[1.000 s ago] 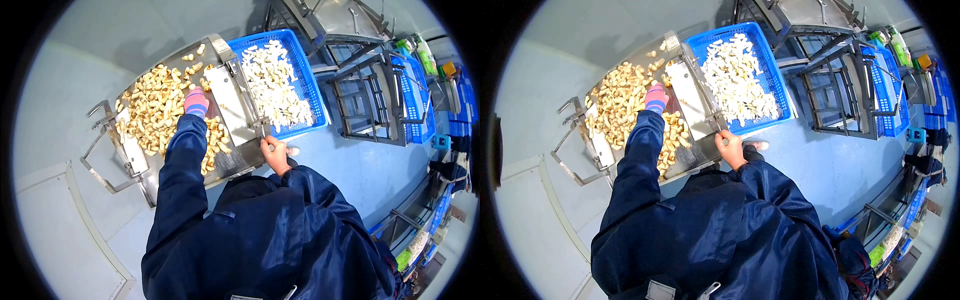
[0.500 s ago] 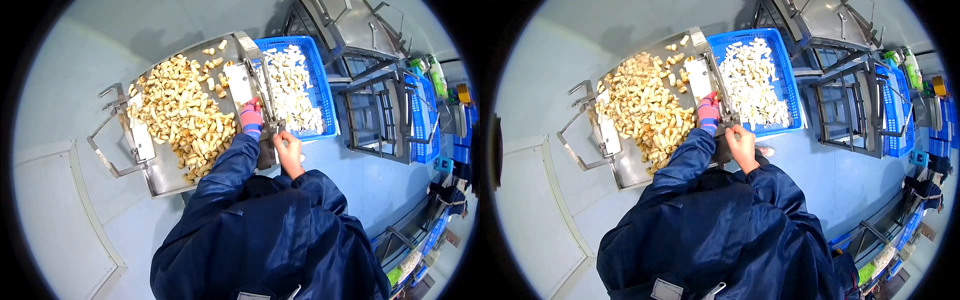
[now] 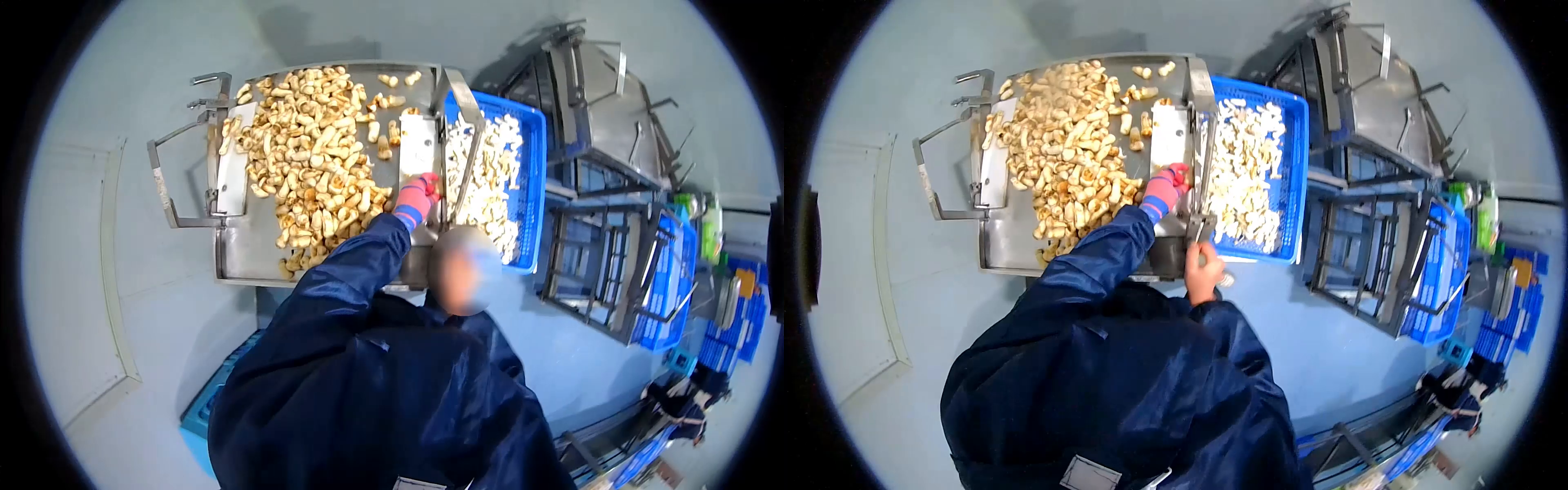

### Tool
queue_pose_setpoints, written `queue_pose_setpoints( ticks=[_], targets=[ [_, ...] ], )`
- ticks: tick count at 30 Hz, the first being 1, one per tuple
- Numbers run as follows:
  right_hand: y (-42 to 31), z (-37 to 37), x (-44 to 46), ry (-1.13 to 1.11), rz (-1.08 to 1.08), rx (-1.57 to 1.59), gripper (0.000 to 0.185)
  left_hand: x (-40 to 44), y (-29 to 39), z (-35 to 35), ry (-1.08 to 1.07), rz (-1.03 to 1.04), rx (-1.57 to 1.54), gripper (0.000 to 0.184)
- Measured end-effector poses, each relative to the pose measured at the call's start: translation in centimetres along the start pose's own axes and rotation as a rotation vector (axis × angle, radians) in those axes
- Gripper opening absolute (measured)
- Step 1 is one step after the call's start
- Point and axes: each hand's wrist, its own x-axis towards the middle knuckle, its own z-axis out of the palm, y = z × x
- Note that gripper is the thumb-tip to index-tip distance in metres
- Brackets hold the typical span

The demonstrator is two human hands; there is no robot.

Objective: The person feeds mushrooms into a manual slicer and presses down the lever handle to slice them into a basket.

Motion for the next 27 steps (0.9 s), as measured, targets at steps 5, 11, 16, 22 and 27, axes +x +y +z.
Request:
queue_pose_setpoints(
  ticks=[5, 11, 16, 22, 27],
  targets=[
    [-1.3, -0.3, 0.7, -0.003, 0.025, 0.047, 0.018, 1.2, -3.8, 1.7, -0.047, 0.003, -0.073, 0.04],
    [2.4, 0.9, -0.6, 0.008, -0.065, 0.016, 0.021, 0.9, 0.1, -1.4, -0.185, -0.065, -0.219, 0.035],
    [1.4, 0.1, 0.3, -0.05, 0.034, -0.09, 0.018, 0.7, -0.8, -0.6, -0.147, -0.043, -0.123, 0.034],
    [-1.3, -0.1, 0.6, 0.019, -0.015, 0.023, 0.019, 1.5, -1.2, 0.2, -0.113, -0.017, -0.052, 0.035],
    [1.1, 0.7, -0.2, 0.033, -0.065, -0.009, 0.02, 1.0, -1.8, 1.4, -0.063, 0.006, -0.058, 0.039]
  ],
)
